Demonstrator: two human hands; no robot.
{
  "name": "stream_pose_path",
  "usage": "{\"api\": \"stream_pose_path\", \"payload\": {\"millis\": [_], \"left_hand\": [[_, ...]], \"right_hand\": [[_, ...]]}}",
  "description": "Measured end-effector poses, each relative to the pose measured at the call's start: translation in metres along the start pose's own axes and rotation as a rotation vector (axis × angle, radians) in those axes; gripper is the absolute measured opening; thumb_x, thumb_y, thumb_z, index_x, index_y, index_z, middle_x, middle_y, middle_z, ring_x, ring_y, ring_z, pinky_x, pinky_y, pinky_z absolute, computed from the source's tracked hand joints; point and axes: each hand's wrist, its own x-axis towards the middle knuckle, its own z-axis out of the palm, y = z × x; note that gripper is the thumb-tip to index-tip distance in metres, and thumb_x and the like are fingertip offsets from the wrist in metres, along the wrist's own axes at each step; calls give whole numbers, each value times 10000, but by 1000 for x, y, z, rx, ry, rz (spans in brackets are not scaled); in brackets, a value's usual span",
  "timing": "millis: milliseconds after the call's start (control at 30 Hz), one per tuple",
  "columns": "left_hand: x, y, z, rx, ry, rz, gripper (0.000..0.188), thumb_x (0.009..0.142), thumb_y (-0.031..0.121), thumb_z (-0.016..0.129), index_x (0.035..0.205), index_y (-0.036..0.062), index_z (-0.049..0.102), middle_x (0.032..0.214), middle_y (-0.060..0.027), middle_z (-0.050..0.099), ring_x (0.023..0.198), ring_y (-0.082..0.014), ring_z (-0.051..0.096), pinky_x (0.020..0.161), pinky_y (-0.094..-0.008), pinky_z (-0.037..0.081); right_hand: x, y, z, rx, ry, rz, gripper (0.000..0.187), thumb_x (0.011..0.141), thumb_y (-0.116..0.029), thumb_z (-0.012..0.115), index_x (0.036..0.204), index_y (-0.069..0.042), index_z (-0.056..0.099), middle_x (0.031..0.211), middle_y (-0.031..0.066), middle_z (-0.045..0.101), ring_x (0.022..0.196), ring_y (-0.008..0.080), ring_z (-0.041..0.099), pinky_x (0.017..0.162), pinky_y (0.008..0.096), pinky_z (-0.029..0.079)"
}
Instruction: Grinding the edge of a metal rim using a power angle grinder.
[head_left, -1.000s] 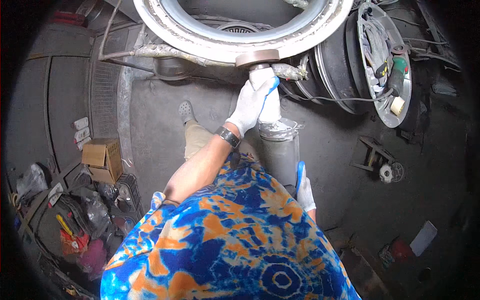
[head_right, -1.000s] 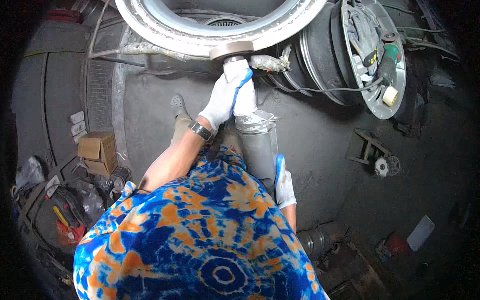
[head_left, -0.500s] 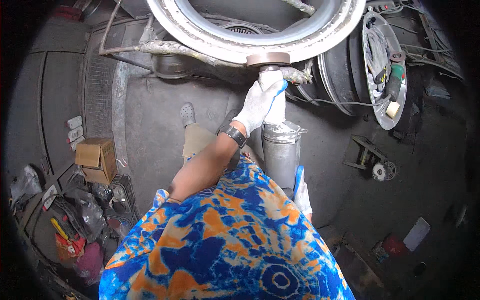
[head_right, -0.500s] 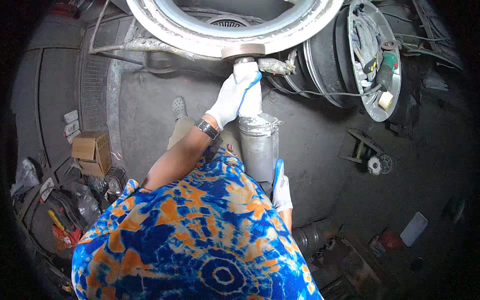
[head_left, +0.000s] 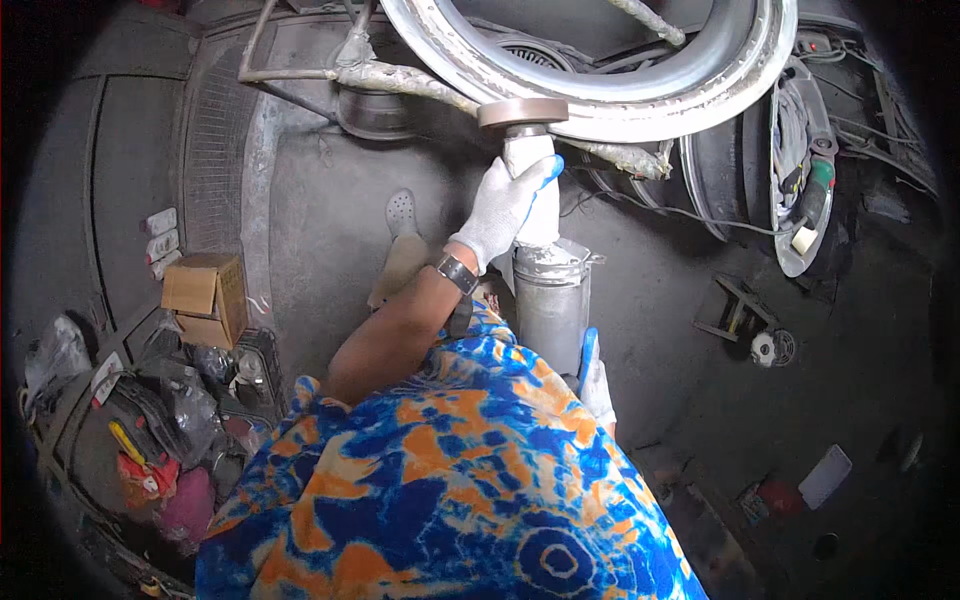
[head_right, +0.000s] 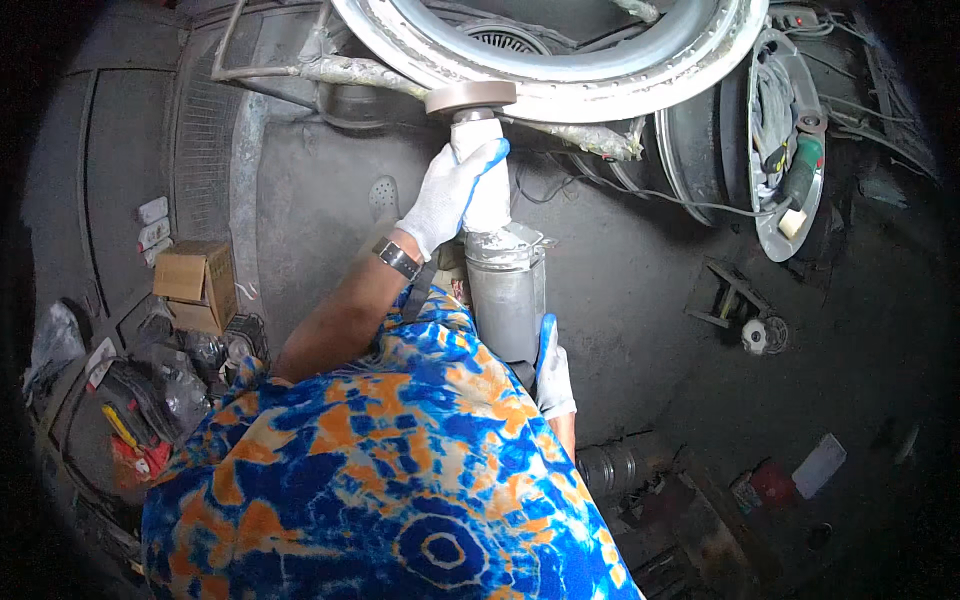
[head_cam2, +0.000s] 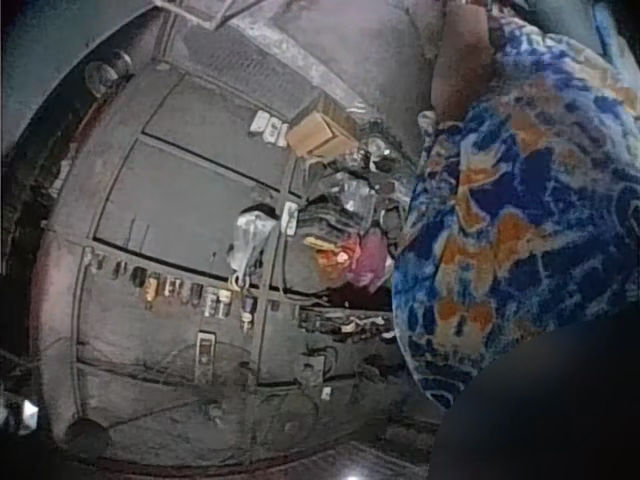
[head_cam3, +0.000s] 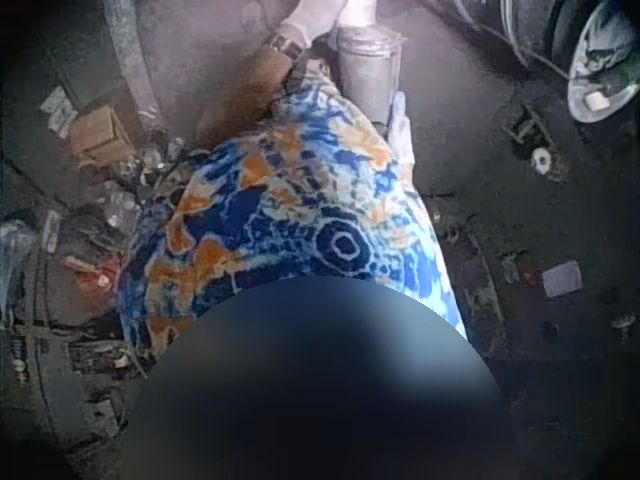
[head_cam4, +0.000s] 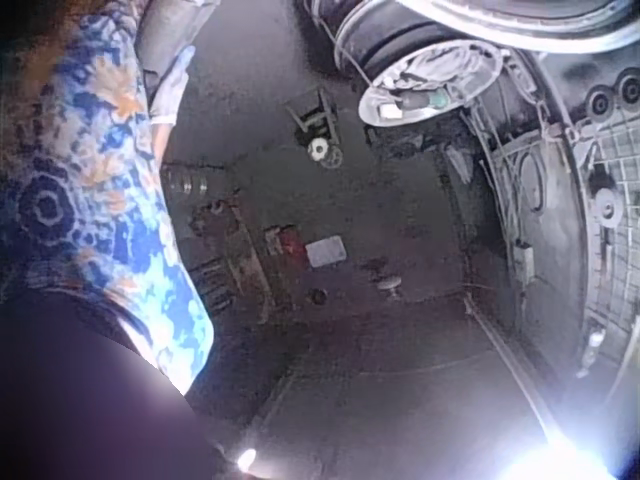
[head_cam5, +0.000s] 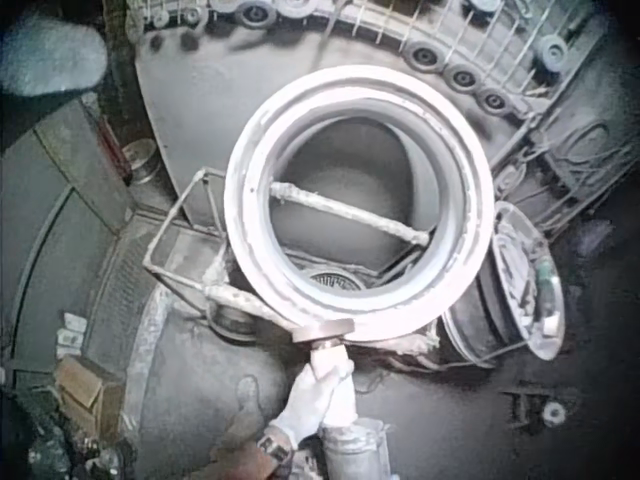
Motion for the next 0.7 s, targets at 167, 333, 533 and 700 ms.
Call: {"api": "stream_pose_path", "payload": {"millis": [167,333,533,700], "left_hand": [[-1,-3,12,30,-33,-59,408,938,289,788,1229,43,644,1031,-40,687,878,-116,678,760,-281,575],[6,-20,45,-26,-129,-67,421,930,308,795,1225,51,637,1016,-37,681,848,-117,674,743,-289,575],[12,-37,58,25,-91,-62,397,942,300,780,1216,56,629,1004,-37,674,843,-112,673,729,-289,576],[3,-32,42,-36,-42,13,380,952,272,773,1229,51,635,1013,-35,679,859,-117,677,742,-288,578]], "right_hand": [[21,37,-16,72,-15,-39,917,1049,-711,372,1309,128,637,1281,148,707,1200,195,598,1077,331,420],[20,47,-40,138,73,-5,924,1047,-713,374,1325,131,628,1331,149,685,1240,211,592,1097,339,406],[22,41,-56,151,78,-54,921,1052,-709,365,1328,130,627,1340,142,680,1250,211,584,1110,344,394],[41,48,-64,29,1,-53,906,1058,-697,363,1319,129,629,1329,142,686,1238,206,584,1105,338,400]]}}
